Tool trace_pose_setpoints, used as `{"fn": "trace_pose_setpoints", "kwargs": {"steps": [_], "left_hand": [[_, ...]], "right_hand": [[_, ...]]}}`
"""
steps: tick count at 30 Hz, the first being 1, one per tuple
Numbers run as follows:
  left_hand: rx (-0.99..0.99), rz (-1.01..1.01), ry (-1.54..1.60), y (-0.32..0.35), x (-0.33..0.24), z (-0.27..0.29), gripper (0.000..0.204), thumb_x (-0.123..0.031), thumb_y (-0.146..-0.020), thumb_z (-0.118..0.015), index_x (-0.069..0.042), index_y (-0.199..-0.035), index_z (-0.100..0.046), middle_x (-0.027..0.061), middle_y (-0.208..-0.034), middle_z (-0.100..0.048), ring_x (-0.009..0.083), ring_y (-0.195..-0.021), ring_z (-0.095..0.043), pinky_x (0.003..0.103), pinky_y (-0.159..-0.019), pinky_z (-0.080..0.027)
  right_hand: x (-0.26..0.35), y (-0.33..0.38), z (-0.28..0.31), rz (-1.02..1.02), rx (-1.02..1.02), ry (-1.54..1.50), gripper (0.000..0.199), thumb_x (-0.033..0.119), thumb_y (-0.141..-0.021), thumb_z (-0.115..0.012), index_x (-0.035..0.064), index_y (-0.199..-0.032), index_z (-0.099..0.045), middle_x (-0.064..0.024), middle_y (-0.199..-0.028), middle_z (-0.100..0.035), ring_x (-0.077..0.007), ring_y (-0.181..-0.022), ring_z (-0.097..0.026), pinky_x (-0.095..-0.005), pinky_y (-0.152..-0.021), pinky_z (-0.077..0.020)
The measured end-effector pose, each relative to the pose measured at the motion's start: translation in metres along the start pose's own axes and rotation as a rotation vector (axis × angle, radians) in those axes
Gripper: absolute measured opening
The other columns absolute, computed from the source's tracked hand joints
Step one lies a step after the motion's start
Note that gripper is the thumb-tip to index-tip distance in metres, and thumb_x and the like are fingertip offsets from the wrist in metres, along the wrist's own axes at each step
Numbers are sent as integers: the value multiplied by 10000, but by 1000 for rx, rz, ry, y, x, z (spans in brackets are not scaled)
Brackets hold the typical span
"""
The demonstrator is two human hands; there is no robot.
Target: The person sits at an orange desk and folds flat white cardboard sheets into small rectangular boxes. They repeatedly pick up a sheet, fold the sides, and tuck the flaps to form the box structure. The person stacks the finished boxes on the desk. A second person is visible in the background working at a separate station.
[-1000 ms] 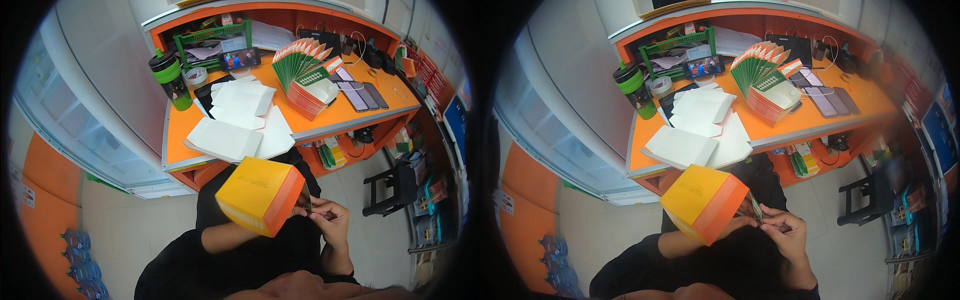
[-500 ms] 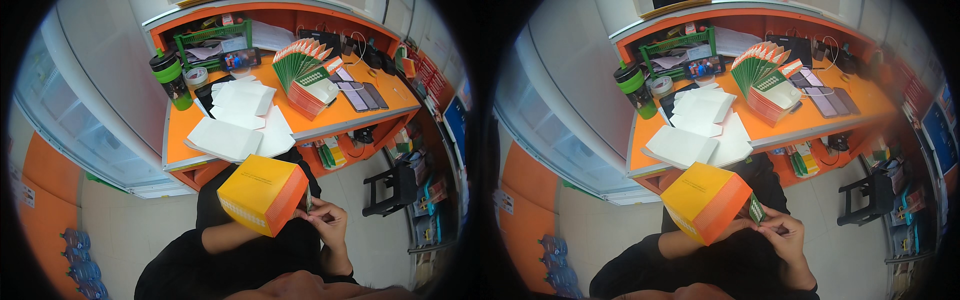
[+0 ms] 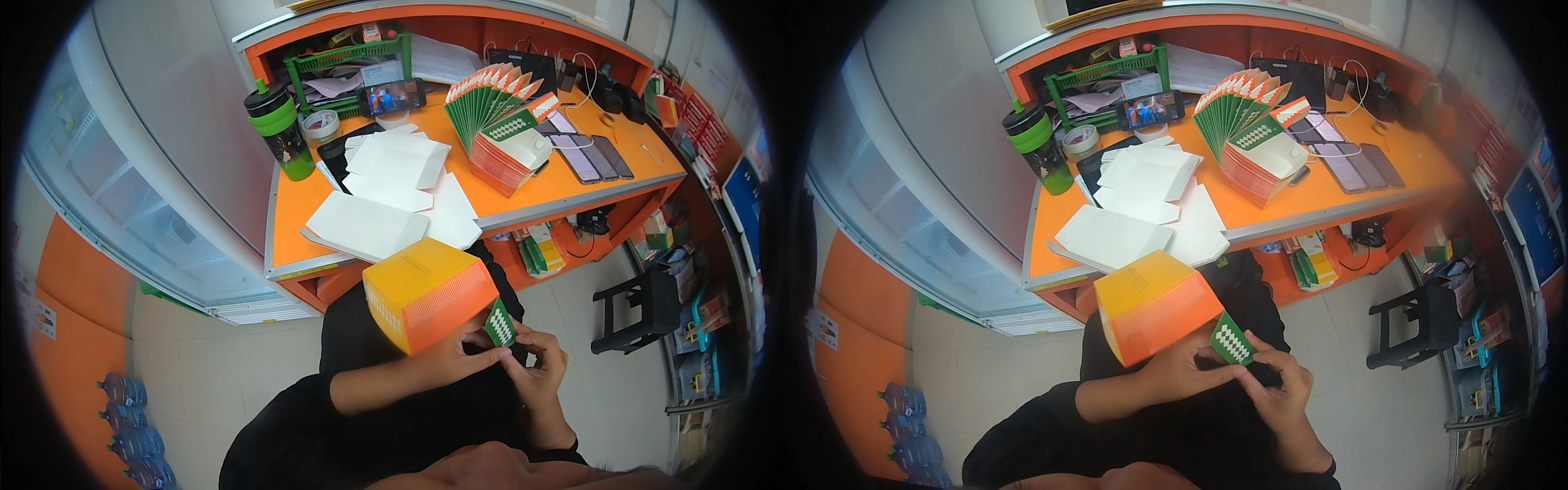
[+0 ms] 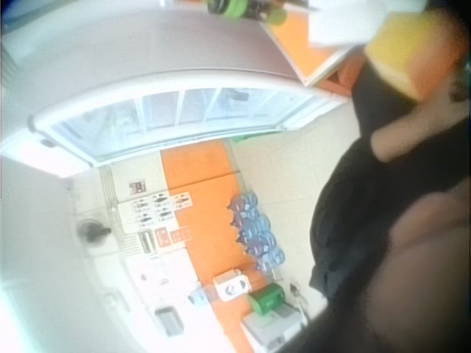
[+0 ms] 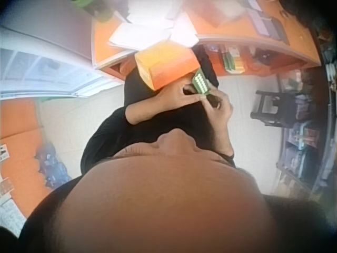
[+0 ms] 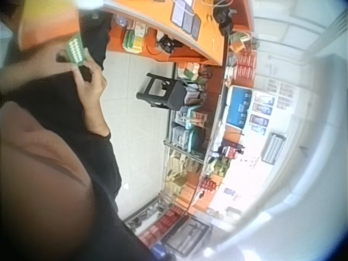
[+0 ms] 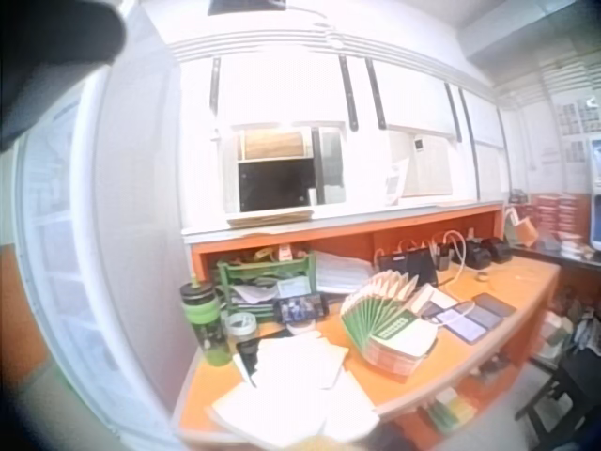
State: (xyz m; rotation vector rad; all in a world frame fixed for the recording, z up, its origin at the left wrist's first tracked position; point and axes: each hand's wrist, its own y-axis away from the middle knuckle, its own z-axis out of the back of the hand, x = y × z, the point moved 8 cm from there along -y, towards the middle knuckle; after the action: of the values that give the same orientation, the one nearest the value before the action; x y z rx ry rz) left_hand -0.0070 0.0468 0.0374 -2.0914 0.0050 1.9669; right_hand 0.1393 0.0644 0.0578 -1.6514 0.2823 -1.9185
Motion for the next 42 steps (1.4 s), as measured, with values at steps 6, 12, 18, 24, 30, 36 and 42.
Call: {"fn": "trace_pose_setpoints", "kwargs": {"steps": [6, 12, 18, 24, 30, 36, 42], "left_hand": [[9, 31, -219, 0, -15, 6, 367, -137, -899, -739, -15, -1214, -595, 61, -1101, -674, 162, -1076, -656, 325, -953, -523], [-1, 91, 416, 16, -4, -2, 561, -90, -918, -692, 9, -1395, -414, 118, -1341, -558, 169, -1226, -572, 352, -1069, -458], [142, 268, 901, 12, 17, -11, 714, -170, -926, -715, -8, -1484, -301, 158, -1501, -431, 271, -1384, -457, 449, -1166, -376], [253, 328, 1322, 11, 33, -23, 604, -258, -971, -660, -67, -1460, -361, 113, -1402, -540, 222, -1311, -534, 399, -1106, -444], [346, 303, 1414, 15, 32, -27, 561, -259, -997, -619, -71, -1465, -372, 106, -1414, -532, 225, -1311, -536, 395, -1109, -436], [465, 474, 1011, 13, 23, -29, 589, -488, -1043, -447, -10, -1388, -449, 137, -1266, -589, 235, -1128, -624, 364, -980, -487], [180, -328, 176, -2, -42, 32, 561, -484, -974, -590, -20, -1285, -541, 130, -1120, -606, 236, -985, -615, 360, -895, -484]], "right_hand": [[8, -2, -6, 145, 104, 100, 449, 40, -731, -877, -13, -1059, -576, -238, -1132, -709, -349, -1097, -694, -448, -993, -528], [7, -8, 4, 152, 261, -330, 675, 322, -722, -898, -24, -1218, -600, -263, -1218, -670, -410, -1262, -582, -530, -1092, -420], [5, -6, 24, 243, 300, -246, 634, 416, -758, -854, 5, -1203, -668, -272, -1246, -654, -459, -1272, -558, -584, -1105, -377], [5, -5, 27, 212, 263, -311, 617, 396, -777, -843, 3, -1216, -662, -271, -1241, -657, -459, -1254, -573, -584, -1100, -384], [4, -2, 25, 262, 229, -333, 589, 416, -815, -811, -4, -1198, -656, -267, -1234, -660, -444, -1240, -587, -577, -1092, -396], [-16, 6, 58, 104, -132, -228, 627, 493, -872, -743, -21, -1187, -573, -209, -1150, -668, -326, -1123, -645, -480, -1022, -471], [-15, 0, 54, 39, -116, -239, 497, 397, -911, -728, -17, -1131, -562, -182, -1064, -681, -278, -1012, -679, -470, -984, -503]]}}
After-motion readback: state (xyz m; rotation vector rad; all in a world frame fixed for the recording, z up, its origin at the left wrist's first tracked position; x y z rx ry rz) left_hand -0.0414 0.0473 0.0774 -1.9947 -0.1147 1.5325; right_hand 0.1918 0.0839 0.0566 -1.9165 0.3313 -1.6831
